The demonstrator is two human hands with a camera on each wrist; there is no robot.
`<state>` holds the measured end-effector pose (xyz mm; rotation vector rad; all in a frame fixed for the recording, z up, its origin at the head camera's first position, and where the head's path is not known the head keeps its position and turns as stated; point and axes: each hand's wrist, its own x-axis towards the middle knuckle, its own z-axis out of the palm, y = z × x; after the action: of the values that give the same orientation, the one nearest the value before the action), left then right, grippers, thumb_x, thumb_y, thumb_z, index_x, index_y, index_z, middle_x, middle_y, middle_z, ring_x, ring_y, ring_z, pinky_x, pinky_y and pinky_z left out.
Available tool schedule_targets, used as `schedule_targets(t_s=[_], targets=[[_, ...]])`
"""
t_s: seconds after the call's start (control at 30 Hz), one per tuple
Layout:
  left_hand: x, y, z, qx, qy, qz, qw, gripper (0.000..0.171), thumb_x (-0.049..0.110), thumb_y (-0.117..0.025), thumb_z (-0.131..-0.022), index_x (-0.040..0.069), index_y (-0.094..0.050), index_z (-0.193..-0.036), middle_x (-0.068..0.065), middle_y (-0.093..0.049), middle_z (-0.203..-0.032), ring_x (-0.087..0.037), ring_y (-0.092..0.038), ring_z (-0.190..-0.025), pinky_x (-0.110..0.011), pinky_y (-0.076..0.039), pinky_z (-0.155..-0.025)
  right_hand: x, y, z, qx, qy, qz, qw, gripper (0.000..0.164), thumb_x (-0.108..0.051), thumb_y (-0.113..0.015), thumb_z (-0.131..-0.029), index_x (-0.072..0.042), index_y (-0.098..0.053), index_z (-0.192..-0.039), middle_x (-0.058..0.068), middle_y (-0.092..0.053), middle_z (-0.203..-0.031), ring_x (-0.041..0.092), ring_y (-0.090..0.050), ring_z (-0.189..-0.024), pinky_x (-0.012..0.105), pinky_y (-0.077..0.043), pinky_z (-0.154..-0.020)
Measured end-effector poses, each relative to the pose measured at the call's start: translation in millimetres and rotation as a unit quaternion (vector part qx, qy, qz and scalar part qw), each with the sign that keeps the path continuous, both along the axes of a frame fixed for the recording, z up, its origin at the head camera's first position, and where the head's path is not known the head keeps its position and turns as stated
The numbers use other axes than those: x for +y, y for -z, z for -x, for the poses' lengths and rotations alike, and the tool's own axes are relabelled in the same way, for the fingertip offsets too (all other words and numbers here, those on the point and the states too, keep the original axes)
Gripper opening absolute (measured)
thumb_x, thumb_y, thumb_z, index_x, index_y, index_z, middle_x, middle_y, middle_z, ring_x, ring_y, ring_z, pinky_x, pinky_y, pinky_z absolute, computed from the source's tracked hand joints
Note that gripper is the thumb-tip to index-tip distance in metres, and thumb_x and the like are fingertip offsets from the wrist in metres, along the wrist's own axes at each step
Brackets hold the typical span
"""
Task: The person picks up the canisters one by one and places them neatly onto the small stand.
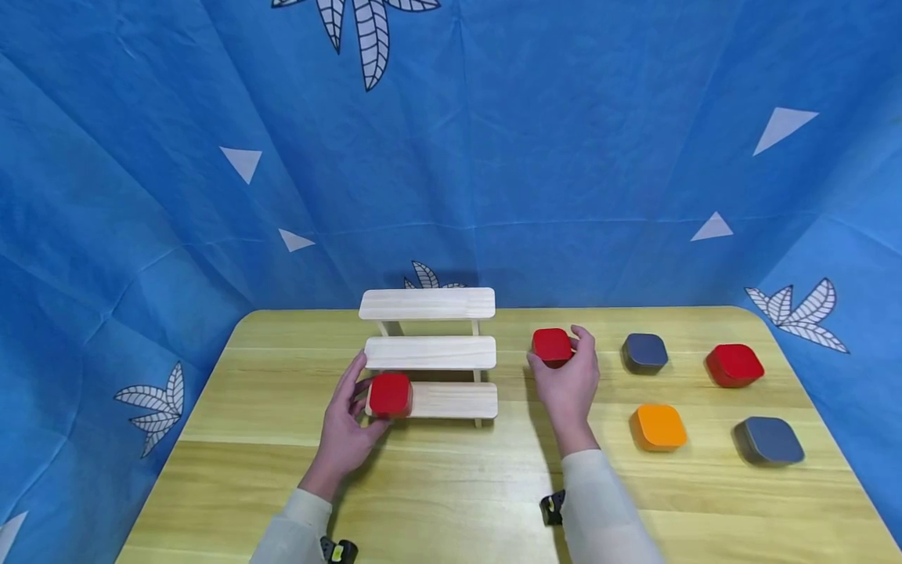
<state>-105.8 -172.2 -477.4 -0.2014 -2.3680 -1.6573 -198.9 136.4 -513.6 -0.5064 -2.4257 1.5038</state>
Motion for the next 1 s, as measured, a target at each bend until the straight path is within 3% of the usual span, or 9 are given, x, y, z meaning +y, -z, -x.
schedule_targets(t_s=[1.0], targets=[[0, -0.5, 0.3, -0.002, 0.004, -0.011, 0.9999, 0.093, -0.025, -0.071, -0.073, -0.003, -0.029, -0.154, -0.018, -0.027, -0.159, -0.05, -0.046, -0.126, -0.058, -0.046, -0.097, -17, -12.5, -28.1, 0.058, 0.006, 0.022, 0.998, 0.081, -0.01, -0.087, -0.076, -0.008, -0.043, -0.144, 0.015, -0.057, -0.133, 0.032, -0.06, -0.105, 0.046, -0.057, -0.082]])
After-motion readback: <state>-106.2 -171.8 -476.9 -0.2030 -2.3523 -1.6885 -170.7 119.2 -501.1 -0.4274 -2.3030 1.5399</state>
